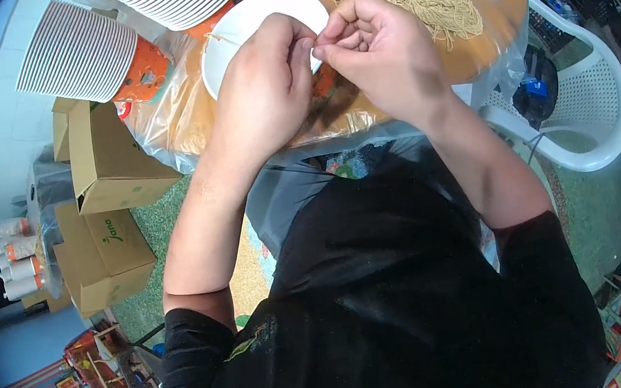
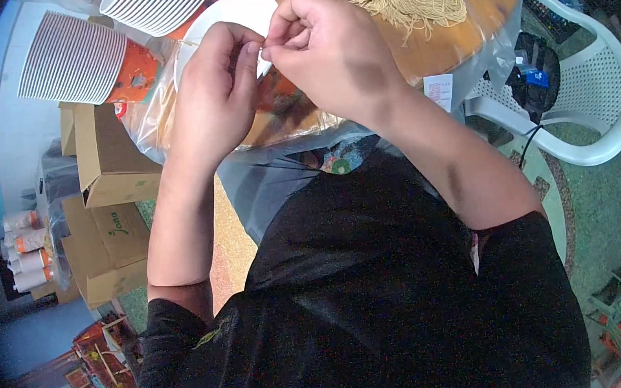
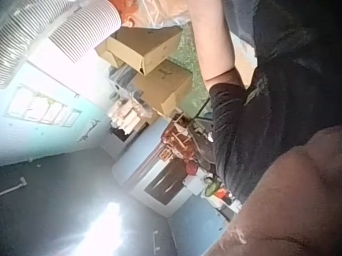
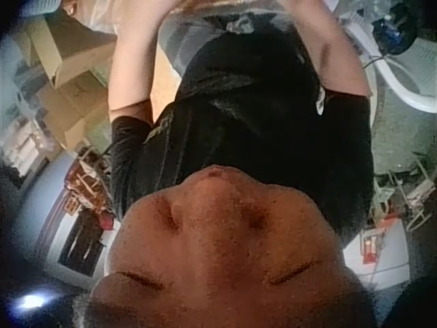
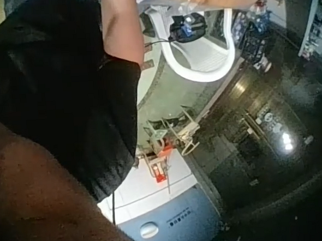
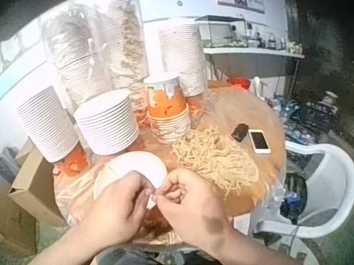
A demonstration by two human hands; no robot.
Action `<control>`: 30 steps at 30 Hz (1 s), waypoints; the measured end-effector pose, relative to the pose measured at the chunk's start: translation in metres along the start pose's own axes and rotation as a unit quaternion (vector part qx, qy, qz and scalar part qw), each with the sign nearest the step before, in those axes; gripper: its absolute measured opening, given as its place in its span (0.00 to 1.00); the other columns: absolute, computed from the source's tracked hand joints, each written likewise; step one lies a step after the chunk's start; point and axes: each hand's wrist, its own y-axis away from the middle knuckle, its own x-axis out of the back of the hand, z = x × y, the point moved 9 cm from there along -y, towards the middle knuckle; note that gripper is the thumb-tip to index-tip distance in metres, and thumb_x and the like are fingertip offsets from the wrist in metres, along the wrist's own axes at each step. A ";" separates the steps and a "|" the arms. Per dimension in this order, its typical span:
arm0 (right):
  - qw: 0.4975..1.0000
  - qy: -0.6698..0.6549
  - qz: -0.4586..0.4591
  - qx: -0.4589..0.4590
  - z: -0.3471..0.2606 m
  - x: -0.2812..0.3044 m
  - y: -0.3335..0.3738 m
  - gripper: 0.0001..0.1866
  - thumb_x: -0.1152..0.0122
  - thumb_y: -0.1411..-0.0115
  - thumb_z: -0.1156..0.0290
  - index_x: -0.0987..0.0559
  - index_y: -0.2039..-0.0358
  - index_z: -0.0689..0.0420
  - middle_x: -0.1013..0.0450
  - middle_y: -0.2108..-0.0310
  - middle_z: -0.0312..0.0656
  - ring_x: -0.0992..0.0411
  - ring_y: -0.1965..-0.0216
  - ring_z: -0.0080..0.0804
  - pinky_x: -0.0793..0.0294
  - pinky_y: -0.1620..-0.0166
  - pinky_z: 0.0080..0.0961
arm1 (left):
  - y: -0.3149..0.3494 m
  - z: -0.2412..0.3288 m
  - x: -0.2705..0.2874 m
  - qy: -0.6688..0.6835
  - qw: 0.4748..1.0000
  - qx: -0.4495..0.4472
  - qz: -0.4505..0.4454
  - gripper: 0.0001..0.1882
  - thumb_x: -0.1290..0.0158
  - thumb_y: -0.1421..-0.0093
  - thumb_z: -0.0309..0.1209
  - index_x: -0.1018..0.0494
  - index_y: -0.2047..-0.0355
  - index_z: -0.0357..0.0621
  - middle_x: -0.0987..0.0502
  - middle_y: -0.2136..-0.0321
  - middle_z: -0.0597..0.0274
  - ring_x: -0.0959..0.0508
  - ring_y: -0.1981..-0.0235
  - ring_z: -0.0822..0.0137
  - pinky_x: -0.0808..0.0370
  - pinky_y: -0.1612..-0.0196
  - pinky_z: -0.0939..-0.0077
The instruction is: Threading rubber bands through holes in paper cups for packaging.
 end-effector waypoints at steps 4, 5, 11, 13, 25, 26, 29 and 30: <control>1.000 0.004 0.004 -0.020 0.008 -0.001 0.000 0.06 0.31 0.31 0.80 0.20 0.57 0.63 0.16 0.66 0.38 0.19 0.64 0.19 0.17 0.58 0.23 | 0.003 0.003 0.001 0.032 0.999 -0.021 0.017 0.08 0.39 0.28 0.25 0.23 0.52 0.37 0.16 0.64 0.47 0.14 0.61 0.44 0.17 0.57 0.53; 0.998 -0.056 0.015 -0.019 0.012 0.000 -0.001 0.05 0.32 0.31 0.80 0.21 0.59 0.63 0.16 0.65 0.38 0.19 0.63 0.19 0.18 0.58 0.22 | 0.004 0.007 0.004 0.049 0.998 -0.036 0.032 0.10 0.37 0.30 0.24 0.23 0.50 0.38 0.16 0.65 0.50 0.13 0.62 0.47 0.17 0.57 0.56; 0.983 -0.168 0.032 -0.060 0.024 0.004 0.000 0.09 0.34 0.30 0.83 0.26 0.62 0.59 0.17 0.62 0.40 0.19 0.61 0.21 0.19 0.57 0.20 | 0.001 0.016 0.004 -0.026 0.991 -0.135 0.005 0.09 0.33 0.34 0.24 0.18 0.54 0.39 0.17 0.64 0.55 0.13 0.61 0.52 0.17 0.58 0.60; 0.984 -0.162 0.034 -0.072 0.025 0.005 0.002 0.10 0.34 0.30 0.84 0.27 0.62 0.58 0.17 0.62 0.40 0.19 0.61 0.21 0.20 0.57 0.20 | 0.001 0.016 0.004 -0.036 0.988 -0.150 0.021 0.07 0.32 0.34 0.25 0.17 0.57 0.40 0.17 0.64 0.55 0.14 0.62 0.52 0.17 0.58 0.59; 0.957 -0.252 -0.035 -0.138 0.025 0.008 0.006 0.10 0.33 0.30 0.85 0.22 0.51 0.63 0.15 0.57 0.44 0.17 0.58 0.26 0.18 0.52 0.21 | 0.001 0.031 0.005 -0.104 0.972 -0.206 0.032 0.07 0.30 0.36 0.23 0.13 0.58 0.38 0.16 0.63 0.55 0.13 0.65 0.55 0.16 0.63 0.63; 0.964 -0.236 -0.031 -0.115 0.023 0.009 0.005 0.10 0.32 0.30 0.85 0.22 0.51 0.63 0.15 0.56 0.45 0.16 0.57 0.26 0.17 0.52 0.20 | 0.001 0.030 0.004 -0.108 0.973 -0.200 0.035 0.07 0.30 0.36 0.23 0.13 0.58 0.38 0.16 0.63 0.55 0.13 0.65 0.55 0.17 0.62 0.62; 0.978 -0.192 -0.031 -0.076 0.019 0.011 0.004 0.12 0.30 0.32 0.85 0.21 0.52 0.63 0.15 0.55 0.45 0.16 0.56 0.27 0.16 0.52 0.19 | 0.001 0.032 0.000 -0.116 0.969 -0.214 0.045 0.07 0.33 0.37 0.25 0.17 0.60 0.38 0.18 0.65 0.49 0.14 0.61 0.45 0.17 0.57 0.54; 0.984 -0.163 -0.036 -0.060 0.016 0.012 0.004 0.13 0.28 0.33 0.84 0.21 0.52 0.63 0.15 0.55 0.46 0.15 0.55 0.27 0.16 0.51 0.19 | 0.000 0.028 -0.002 -0.115 0.972 -0.201 0.036 0.07 0.33 0.37 0.25 0.17 0.60 0.39 0.18 0.64 0.49 0.14 0.61 0.45 0.16 0.57 0.54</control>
